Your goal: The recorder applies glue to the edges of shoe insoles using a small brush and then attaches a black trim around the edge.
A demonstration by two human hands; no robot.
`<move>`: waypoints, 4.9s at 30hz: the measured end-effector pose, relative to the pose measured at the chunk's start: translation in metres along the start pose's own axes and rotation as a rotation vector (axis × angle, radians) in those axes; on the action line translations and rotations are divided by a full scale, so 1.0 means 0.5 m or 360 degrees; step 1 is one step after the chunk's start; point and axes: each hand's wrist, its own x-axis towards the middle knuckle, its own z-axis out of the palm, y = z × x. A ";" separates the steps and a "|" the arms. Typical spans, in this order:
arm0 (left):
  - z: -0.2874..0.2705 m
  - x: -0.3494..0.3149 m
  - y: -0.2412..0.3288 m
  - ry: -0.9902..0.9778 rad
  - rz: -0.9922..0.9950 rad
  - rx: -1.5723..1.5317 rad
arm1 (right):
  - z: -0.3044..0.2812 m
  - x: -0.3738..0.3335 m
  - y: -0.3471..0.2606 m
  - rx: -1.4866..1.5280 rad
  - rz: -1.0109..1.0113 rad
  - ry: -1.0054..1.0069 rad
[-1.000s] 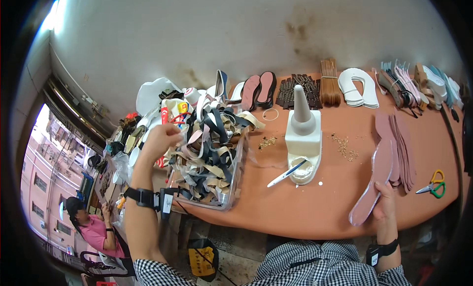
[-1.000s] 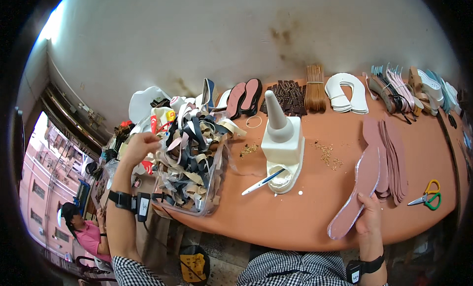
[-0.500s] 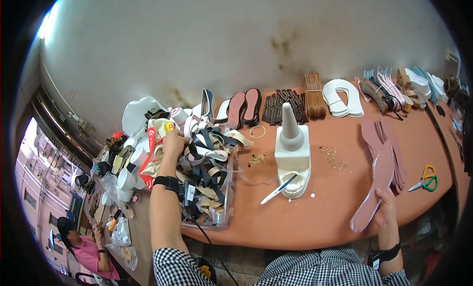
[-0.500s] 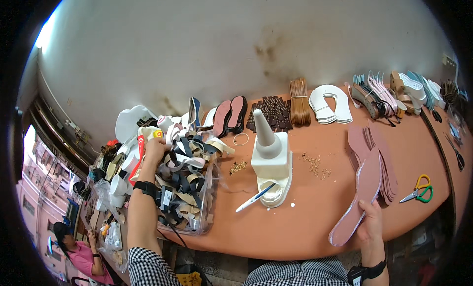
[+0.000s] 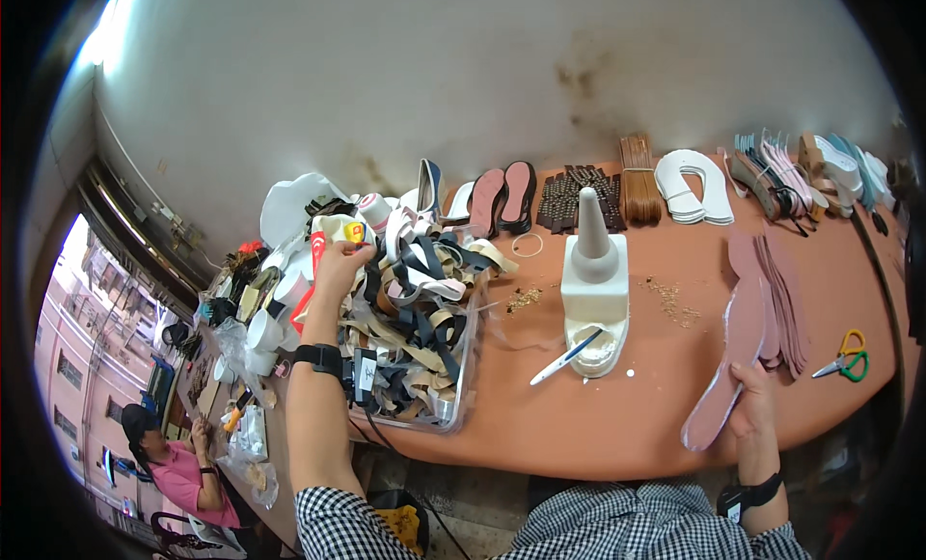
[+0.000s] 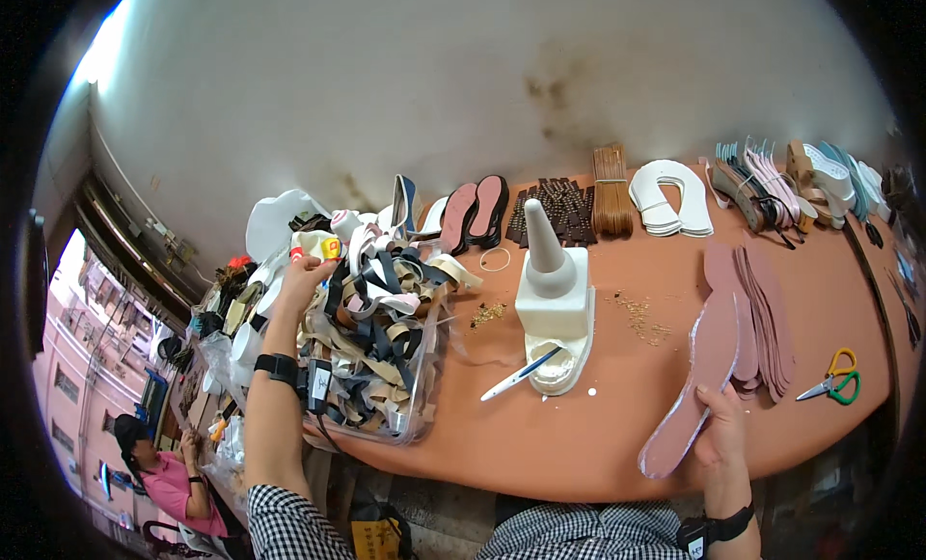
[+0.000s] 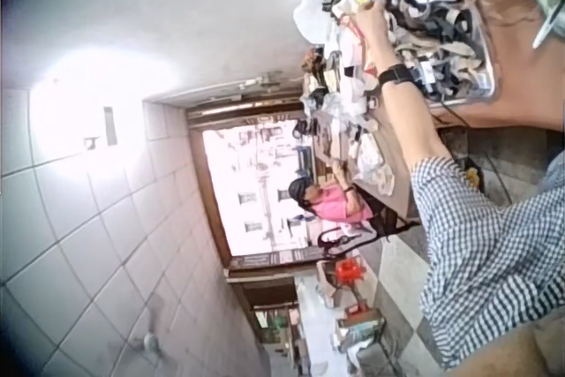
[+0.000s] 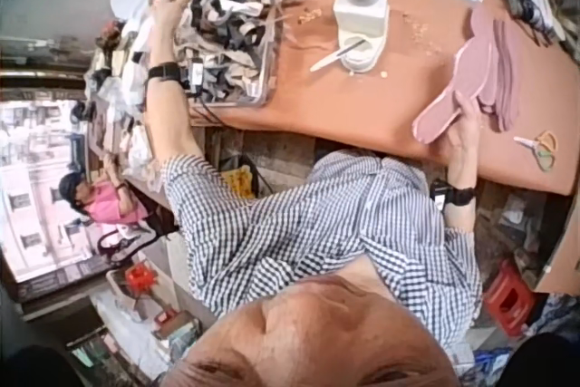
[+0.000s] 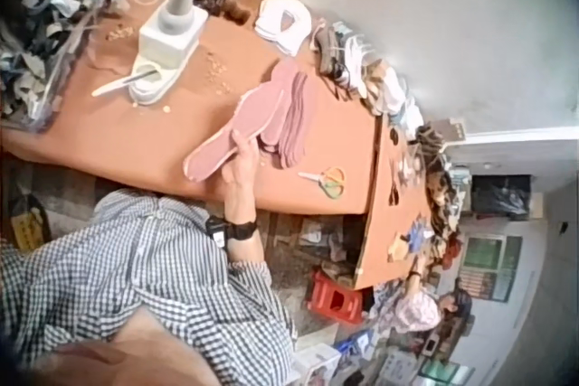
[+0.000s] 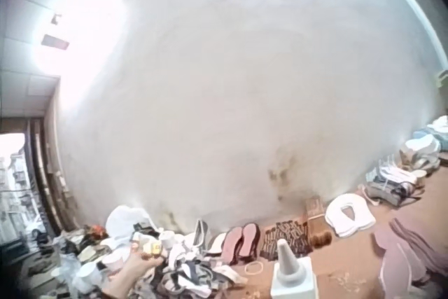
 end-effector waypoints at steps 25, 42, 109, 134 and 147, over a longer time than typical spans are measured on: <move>-0.291 -0.034 0.230 0.0703 0.0324 -0.1514 | -0.024 -0.004 0.003 0.0025 0.0029 -0.0019; -0.130 -0.347 0.358 0.0458 0.0341 -0.0573 | 0.014 -0.045 -0.011 0.0369 0.0348 -0.0397; 0.405 -0.622 0.496 -0.1502 -0.0438 -0.2476 | -0.060 -0.098 -0.050 -0.0087 0.0421 -0.0363; 0.457 -0.594 0.552 -0.1483 -0.0652 -0.2266 | -0.064 -0.099 -0.029 -0.0139 0.0370 -0.0419; 0.444 -0.604 0.569 -0.1322 -0.0569 -0.2153 | -0.052 -0.102 -0.027 -0.0273 0.0322 -0.0423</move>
